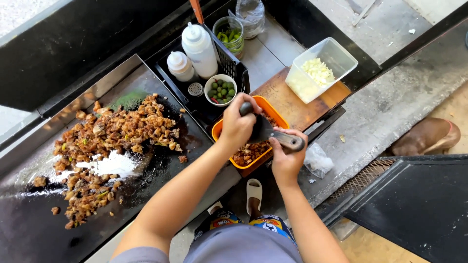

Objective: Cooking and chopping meat on a flat-top grill using metal spatulas.

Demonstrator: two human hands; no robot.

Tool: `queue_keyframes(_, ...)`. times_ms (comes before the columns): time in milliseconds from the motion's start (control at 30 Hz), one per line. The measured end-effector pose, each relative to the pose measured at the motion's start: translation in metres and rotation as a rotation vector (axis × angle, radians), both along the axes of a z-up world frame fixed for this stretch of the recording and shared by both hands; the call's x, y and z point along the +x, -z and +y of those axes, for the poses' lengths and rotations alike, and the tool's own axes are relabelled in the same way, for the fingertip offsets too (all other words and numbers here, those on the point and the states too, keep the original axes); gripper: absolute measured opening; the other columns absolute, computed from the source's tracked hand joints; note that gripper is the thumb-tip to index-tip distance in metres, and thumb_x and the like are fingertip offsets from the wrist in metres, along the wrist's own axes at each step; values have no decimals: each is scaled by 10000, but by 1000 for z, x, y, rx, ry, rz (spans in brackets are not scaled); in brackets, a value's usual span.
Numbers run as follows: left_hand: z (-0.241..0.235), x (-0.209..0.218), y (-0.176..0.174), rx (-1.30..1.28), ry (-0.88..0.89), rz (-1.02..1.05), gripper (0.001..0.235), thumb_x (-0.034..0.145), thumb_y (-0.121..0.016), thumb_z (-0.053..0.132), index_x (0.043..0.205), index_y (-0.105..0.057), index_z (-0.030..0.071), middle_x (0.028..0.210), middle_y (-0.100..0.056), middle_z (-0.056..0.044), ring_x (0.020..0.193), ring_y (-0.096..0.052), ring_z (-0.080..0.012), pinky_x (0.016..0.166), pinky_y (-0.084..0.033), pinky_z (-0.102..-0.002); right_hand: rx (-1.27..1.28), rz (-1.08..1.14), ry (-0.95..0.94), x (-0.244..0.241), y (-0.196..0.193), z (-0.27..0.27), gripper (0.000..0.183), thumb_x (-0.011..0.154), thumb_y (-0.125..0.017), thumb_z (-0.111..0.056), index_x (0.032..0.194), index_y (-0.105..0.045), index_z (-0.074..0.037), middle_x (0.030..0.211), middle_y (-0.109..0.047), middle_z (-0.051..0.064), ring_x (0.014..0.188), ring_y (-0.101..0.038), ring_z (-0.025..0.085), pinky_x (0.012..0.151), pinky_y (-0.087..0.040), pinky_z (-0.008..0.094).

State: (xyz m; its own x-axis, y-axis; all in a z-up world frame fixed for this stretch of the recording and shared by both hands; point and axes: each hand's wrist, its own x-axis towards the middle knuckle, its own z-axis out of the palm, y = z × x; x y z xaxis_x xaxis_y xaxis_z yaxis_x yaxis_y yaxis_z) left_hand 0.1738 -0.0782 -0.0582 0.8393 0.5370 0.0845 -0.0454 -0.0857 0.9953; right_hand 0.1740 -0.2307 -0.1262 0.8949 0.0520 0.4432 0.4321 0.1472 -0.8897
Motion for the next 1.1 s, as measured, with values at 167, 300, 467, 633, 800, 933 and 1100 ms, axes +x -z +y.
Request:
queue_keyframes(167,25,-8,-3,-197,14,-100,293,674,-527,-84,886,-637,85,808,-720,-103,840,-703,-185,830,-573,-336,10,-65,-60,-2,-20,-12,375,898,-767,-13,1089,-446,12,1081,-606,198,1097,-703,431,965,-556,498)
queue_keyframes(300,53,-22,-10,-187,202,-237,489,712,-524,-161,1150,-529,58,955,-662,-113,963,-692,-160,867,-561,-300,61,-70,-119,5,-27,-34,334,990,-666,-56,1144,-370,-63,1180,-620,179,1178,-675,359,1037,-508,458)
queue_keyframes(467,51,-32,0,125,-74,-203,409,876,-784,3,1236,-598,58,1086,-566,-86,976,-725,-200,877,-600,-317,239,-96,-98,-18,-40,-27,302,1016,-610,-64,1133,-333,-96,1067,-627,170,1241,-639,376,1099,-498,487)
queue_keyframes(633,18,-46,-11,-126,-329,-269,123,958,-769,125,1026,-671,93,810,-597,45,751,-596,-22,740,-508,-184,213,-139,-76,-17,-4,16,354,981,-610,44,1148,-325,-84,970,-564,112,1118,-655,340,1045,-494,488)
queue_keyframes(800,15,-74,-49,-49,-301,-351,106,1014,-659,85,1098,-594,76,1079,-660,-84,1052,-674,-153,985,-527,-326,54,40,-18,2,12,7,548,962,-629,102,1390,-334,-71,1151,-572,108,1235,-627,286,1067,-500,375)
queue_keyframes(933,-15,-68,-2,17,-325,-373,211,955,-651,-19,1127,-569,71,1095,-642,-112,1145,-666,-268,1047,-494,-397,63,111,-8,-5,-15,6,318,974,-689,37,1182,-467,-56,1134,-687,134,1108,-698,205,956,-561,282)
queue_keyframes(1100,-12,-67,26,-186,-278,-191,204,993,-625,48,1164,-528,105,1084,-700,-77,1060,-683,-182,942,-546,-371,-56,-49,-121,-15,-44,7,219,970,-677,101,1074,-505,11,1069,-662,176,1168,-690,399,985,-571,403)
